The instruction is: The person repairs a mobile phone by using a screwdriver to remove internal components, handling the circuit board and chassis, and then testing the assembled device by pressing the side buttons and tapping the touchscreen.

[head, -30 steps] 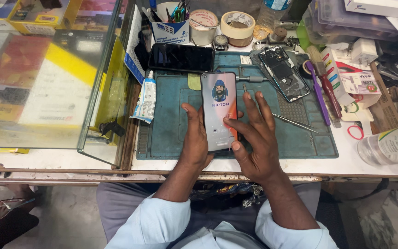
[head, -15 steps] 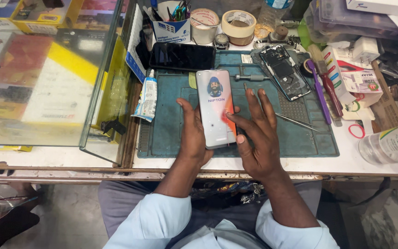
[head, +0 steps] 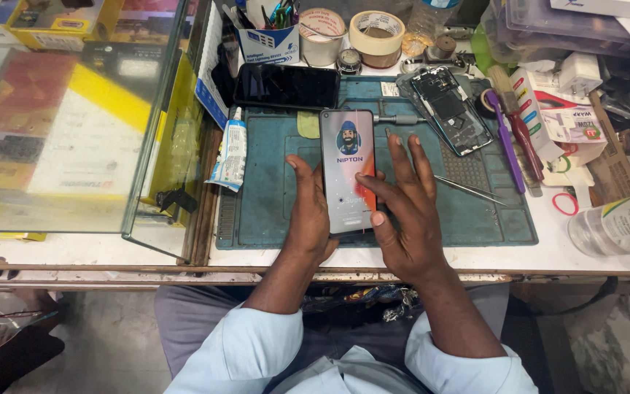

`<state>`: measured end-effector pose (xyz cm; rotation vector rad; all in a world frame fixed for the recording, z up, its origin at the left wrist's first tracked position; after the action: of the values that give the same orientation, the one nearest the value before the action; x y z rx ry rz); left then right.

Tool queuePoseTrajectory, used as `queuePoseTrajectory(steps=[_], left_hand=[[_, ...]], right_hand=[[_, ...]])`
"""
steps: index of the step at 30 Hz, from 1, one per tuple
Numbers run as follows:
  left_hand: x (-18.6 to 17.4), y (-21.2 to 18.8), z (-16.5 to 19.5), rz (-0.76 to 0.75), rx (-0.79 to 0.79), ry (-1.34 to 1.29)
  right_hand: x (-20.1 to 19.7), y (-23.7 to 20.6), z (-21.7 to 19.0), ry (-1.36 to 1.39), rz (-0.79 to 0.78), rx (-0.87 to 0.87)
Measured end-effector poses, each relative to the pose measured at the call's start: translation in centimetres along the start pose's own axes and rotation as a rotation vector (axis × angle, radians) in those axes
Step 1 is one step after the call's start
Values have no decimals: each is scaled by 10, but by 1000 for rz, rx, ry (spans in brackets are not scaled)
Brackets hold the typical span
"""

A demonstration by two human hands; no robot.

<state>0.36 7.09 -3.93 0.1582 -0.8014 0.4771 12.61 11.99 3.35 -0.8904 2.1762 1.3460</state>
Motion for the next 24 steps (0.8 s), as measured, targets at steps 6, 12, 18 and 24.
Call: queuePoseTrajectory(steps=[6, 12, 18, 24], left_hand=[[2, 1, 0, -35, 26, -28], [1, 2, 0, -8, 34, -67], [4, 1, 0, -77, 26, -54], [-3, 2, -2, 10, 40, -83]], right_hand=[[4, 0, 0, -34, -39, -18], [8, -3, -2, -64, -91, -73], [4, -4, 4, -69, -21, -22], [7, -6, -3, -32, -91, -120]])
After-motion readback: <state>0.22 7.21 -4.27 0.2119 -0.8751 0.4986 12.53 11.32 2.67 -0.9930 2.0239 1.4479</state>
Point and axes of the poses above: each hand's wrist, its own y-axis towards the middle knuckle, its own x-axis out of the palm, z = x × y, the point moved 6 cm from there along y, towards the middle knuckle, and after that the axes turned 2 degrees about -y, right-handed, at the moved point
